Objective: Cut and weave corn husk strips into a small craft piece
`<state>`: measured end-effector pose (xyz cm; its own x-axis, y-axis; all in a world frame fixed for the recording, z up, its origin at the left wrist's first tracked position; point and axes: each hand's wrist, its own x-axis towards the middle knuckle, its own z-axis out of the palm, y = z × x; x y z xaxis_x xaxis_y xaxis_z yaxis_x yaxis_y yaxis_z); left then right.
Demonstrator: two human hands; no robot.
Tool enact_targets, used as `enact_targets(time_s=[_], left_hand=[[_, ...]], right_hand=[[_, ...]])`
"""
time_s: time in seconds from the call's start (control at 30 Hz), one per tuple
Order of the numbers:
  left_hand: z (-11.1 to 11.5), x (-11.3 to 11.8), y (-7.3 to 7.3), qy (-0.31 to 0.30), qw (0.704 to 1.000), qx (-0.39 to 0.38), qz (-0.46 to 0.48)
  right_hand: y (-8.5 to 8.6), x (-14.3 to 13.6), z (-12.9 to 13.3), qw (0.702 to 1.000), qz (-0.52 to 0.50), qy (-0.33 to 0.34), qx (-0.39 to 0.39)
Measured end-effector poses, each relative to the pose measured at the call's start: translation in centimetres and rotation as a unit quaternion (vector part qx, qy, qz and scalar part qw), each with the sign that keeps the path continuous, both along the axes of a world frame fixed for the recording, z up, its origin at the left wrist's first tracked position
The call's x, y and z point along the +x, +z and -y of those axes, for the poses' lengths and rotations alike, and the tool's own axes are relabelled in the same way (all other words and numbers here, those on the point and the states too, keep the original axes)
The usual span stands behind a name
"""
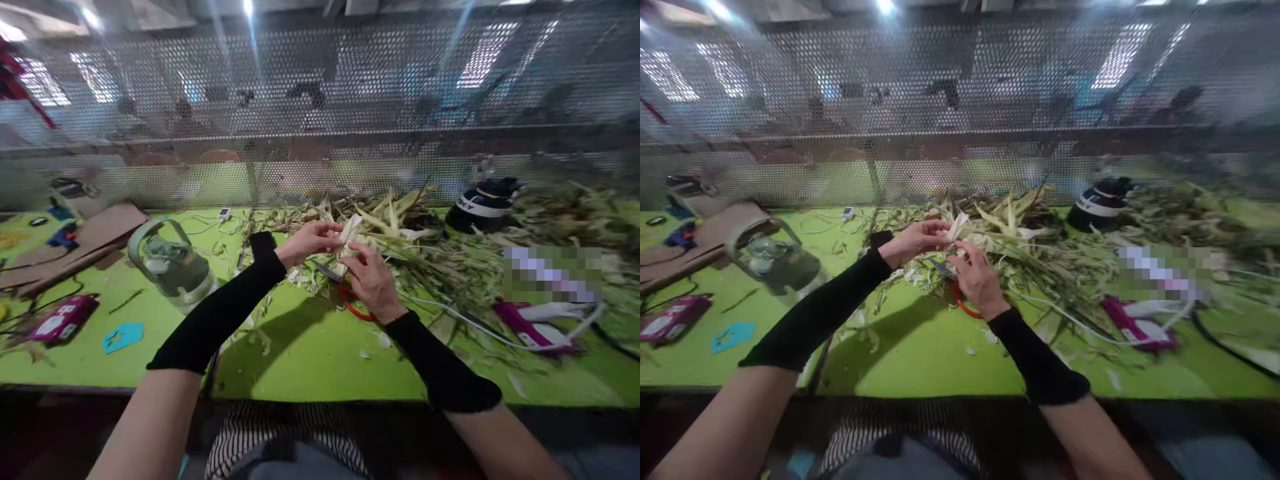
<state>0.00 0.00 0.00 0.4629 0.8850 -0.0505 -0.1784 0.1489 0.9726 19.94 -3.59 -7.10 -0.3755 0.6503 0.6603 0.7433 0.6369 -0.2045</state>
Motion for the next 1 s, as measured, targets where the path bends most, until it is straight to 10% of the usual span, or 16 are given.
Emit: enact_targets(time_s=[0.2,0.47,1.0], left_hand=[[-0.7,-1.2,-0.3,0.104,0.989,0.059,0.091],[-2.0,0.8,-0.5,-0.034,0.993,0.107,-0.020],[-0.7,2.8,2.3,0.011,0.927,0.268,-0.262]], right_hand=[[1.2,-1.1,-1.2,0.996,-0.035,0.014,-0.077],[5.2,-1.7,-3.1,0.926,-0.343,0.007,-0.156],[6.8,-0.6,-1.8,0.939,-0.296,-0.034,-0.174]])
